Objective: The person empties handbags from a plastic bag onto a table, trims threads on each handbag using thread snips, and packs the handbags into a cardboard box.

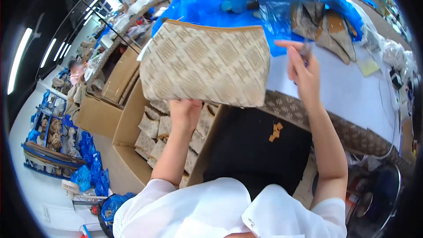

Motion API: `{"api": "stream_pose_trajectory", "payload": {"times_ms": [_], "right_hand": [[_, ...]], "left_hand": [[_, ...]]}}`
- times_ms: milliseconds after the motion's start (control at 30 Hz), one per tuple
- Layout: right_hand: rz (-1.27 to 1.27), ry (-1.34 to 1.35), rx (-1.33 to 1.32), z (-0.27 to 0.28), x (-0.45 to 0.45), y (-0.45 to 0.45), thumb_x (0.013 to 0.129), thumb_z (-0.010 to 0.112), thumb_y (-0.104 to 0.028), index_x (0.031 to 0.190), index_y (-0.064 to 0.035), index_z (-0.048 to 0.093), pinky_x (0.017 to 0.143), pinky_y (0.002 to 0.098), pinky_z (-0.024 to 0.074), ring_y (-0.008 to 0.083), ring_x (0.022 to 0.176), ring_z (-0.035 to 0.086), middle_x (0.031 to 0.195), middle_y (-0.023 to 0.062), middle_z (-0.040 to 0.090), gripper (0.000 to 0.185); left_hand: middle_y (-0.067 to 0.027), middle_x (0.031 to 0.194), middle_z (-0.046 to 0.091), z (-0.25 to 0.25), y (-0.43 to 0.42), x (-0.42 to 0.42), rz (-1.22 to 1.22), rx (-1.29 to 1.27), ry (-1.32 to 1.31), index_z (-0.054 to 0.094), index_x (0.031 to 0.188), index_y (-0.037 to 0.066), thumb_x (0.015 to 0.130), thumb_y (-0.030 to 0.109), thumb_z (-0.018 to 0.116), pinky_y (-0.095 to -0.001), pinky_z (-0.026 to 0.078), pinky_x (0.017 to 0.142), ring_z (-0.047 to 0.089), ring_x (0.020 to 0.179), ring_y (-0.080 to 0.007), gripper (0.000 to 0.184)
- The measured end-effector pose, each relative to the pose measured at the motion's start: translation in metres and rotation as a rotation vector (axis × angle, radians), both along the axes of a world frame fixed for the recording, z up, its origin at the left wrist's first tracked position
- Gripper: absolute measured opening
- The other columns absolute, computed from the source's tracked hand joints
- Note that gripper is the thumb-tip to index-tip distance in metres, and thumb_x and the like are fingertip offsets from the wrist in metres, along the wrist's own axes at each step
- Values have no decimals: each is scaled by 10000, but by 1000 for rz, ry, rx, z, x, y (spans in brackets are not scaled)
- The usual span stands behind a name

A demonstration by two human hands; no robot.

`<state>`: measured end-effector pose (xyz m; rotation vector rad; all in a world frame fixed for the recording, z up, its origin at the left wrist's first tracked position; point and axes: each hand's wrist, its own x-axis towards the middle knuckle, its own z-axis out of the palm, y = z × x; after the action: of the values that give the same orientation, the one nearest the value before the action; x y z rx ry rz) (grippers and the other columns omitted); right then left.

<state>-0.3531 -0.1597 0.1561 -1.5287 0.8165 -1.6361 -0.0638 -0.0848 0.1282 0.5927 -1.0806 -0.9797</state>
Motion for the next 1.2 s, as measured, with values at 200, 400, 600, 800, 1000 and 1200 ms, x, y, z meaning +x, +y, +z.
{"api": "stream_pose_trajectory", "payload": {"times_ms": [200, 400, 600, 800, 1000, 1200], "right_hand": [[161, -162, 220, 17, 50, 0, 979, 534, -285, 1103, -8, 653, 440, 191, 263, 20, 483, 384, 773, 29, 644, 326], [148, 195, 226, 16, 70, -21, 960, 565, -320, 1078, 5, 656, 455, 199, 304, 33, 491, 408, 976, 64, 687, 358], [505, 89, 457, 23, 104, 1, 963, 564, -335, 981, -15, 672, 479, 206, 322, 28, 502, 405, 890, 28, 676, 338], [336, -220, 360, -38, 128, 42, 974, 556, -318, 801, -51, 606, 483, 235, 307, 26, 522, 396, 698, -39, 552, 322], [114, 231, 86, -69, 103, 53, 969, 553, -201, 698, -39, 502, 527, 257, 336, 56, 581, 431, 601, -23, 436, 320], [5, 484, -73, -80, 68, 64, 923, 597, -194, 902, -40, 544, 558, 288, 412, 142, 620, 519, 683, 44, 509, 165]], "left_hand": [[-79, 1240, 601, -5, 12, 14, -177, 244, 403, 530, 1230, 40, 864, 466, 654, -422, 489, 950, 588, 1128, -232, 575], [-46, 1125, 654, -17, 26, 25, -107, 422, 576, 558, 1142, 53, 866, 460, 654, -369, 527, 866, 643, 1014, -211, 501], [-78, 1134, 646, -8, 63, 28, 77, -74, -710, 564, 1162, 32, 822, 386, 731, -336, 513, 818, 643, 981, -212, 519], [-84, 1064, 666, 13, 55, -8, 70, -174, -918, 642, 1073, 22, 744, 245, 816, -299, 499, 781, 646, 938, -192, 434], [-11, 643, 593, 6, 55, -9, 61, 245, -910, 657, 982, 27, 783, 168, 778, -236, 432, 588, 546, 595, -94, 273], [33, 630, 510, -10, 62, -29, 39, 392, -940, 646, 976, 21, 820, 91, 737, -212, 364, 545, 448, 570, -49, 194]]}}
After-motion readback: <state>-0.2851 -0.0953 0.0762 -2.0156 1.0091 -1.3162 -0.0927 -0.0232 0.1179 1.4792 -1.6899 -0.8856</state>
